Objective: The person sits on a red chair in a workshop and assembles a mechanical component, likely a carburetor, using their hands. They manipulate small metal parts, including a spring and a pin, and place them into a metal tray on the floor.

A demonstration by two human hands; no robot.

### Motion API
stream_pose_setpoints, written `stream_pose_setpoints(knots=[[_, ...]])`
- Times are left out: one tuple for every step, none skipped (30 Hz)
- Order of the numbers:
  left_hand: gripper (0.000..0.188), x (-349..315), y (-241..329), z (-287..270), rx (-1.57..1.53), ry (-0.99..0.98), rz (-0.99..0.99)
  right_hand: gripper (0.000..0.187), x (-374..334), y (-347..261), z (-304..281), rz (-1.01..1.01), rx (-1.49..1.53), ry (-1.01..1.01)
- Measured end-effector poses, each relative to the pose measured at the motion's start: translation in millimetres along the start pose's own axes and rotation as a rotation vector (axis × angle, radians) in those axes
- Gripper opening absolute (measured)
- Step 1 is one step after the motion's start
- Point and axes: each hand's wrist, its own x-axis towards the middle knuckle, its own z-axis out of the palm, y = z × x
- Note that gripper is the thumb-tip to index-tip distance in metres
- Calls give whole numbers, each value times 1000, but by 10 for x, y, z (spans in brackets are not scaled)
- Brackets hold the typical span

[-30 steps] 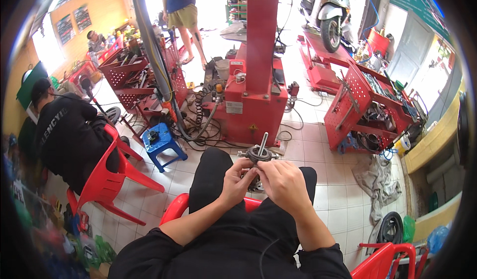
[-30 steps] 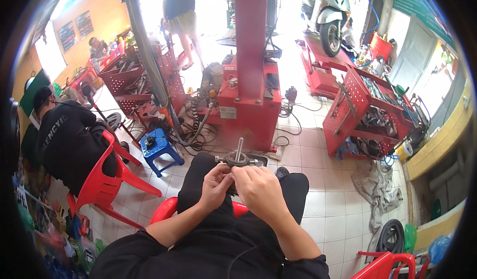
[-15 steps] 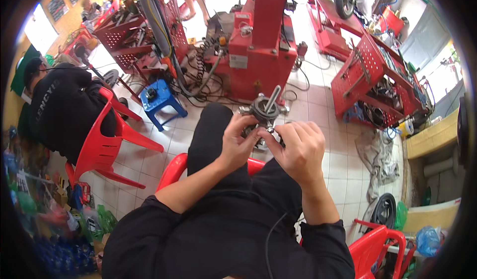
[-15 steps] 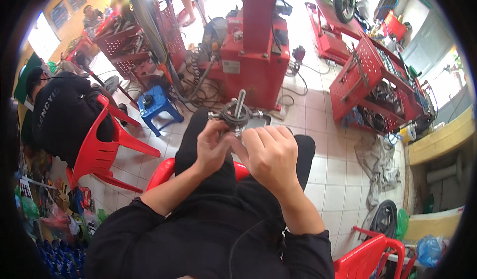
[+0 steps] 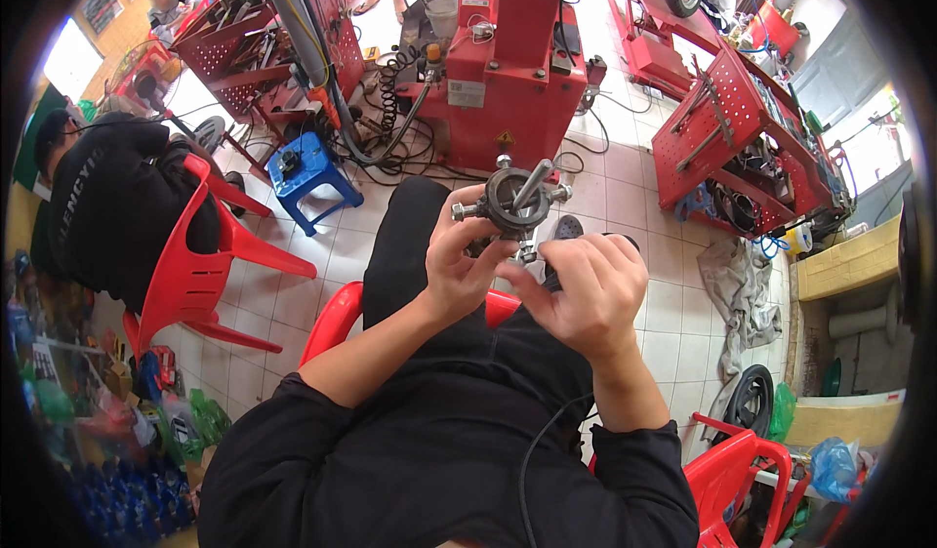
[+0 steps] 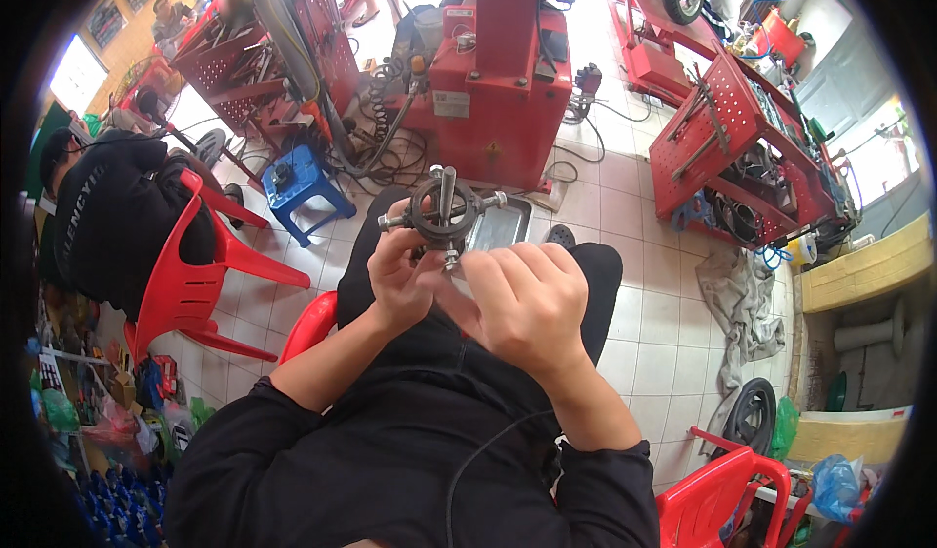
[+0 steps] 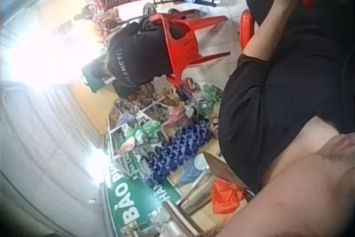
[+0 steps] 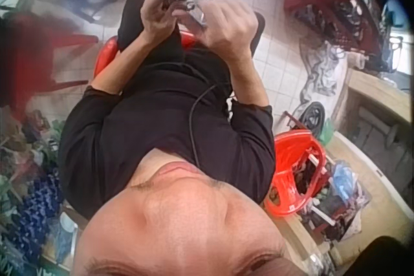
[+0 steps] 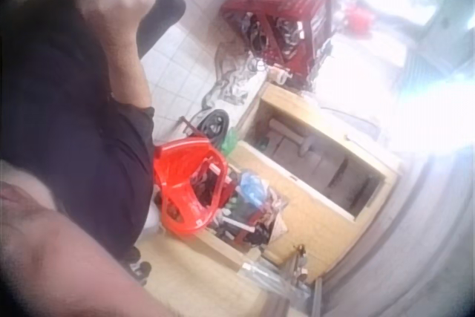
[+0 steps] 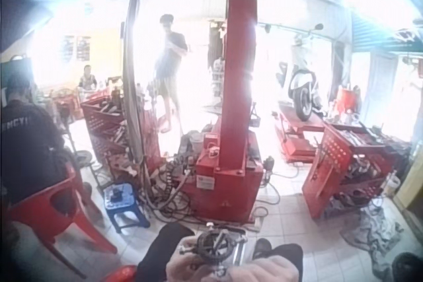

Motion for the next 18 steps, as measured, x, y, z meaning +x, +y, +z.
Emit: stream_pose_setpoints(knots=[[19,11,-17,-26,67,-38,59,21,16,-2,18,-29,19,51],[19,30,-46,-65,134,-76,118,21,49,-7,50,-58,39,102],[19,37,-50,-76,154,-91,147,22,68,-10,73,-89,60,154],[19,43,-53,-88,175,-106,177,22,60,-4,80,-113,52,116],[19,50,-35,-79,146,-101,175,22,39,7,91,-137,43,78],[19,53,-27,-65,114,-99,172,23,13,15,103,-159,31,39],[19,49,-35,-56,102,-93,170,20,-15,-1,143,-109,39,97],[19,41,-52,-49,90,-87,168,19,-16,-17,154,-94,36,132],[19,30,-65,-49,80,-79,166,18,-15,-30,164,-79,37,167],[19,18,-74,-57,74,-87,152,18,-18,-39,166,-65,37,202],[19,6,-81,-69,67,-94,137,18,-30,-42,130,-46,13,136],[19,-1,-85,-81,62,-102,123,19,-42,-43,66,-26,-10,70],[19,9,-78,-89,70,-105,145,20,-36,-47,19,-7,-33,4],[20,30,-64,-94,78,-107,167,23,-4,-62,-9,8,-8,20],[20,48,-49,-92,85,-112,189,26,29,-80,-36,23,14,36],[20,59,-33,-86,87,-112,192,30,48,-92,-43,39,36,53],[21,68,-19,-78,88,-112,195,27,55,-89,-19,8,20,73],[21,72,-10,-71,90,-112,199,24,61,-78,20,-23,3,93]])
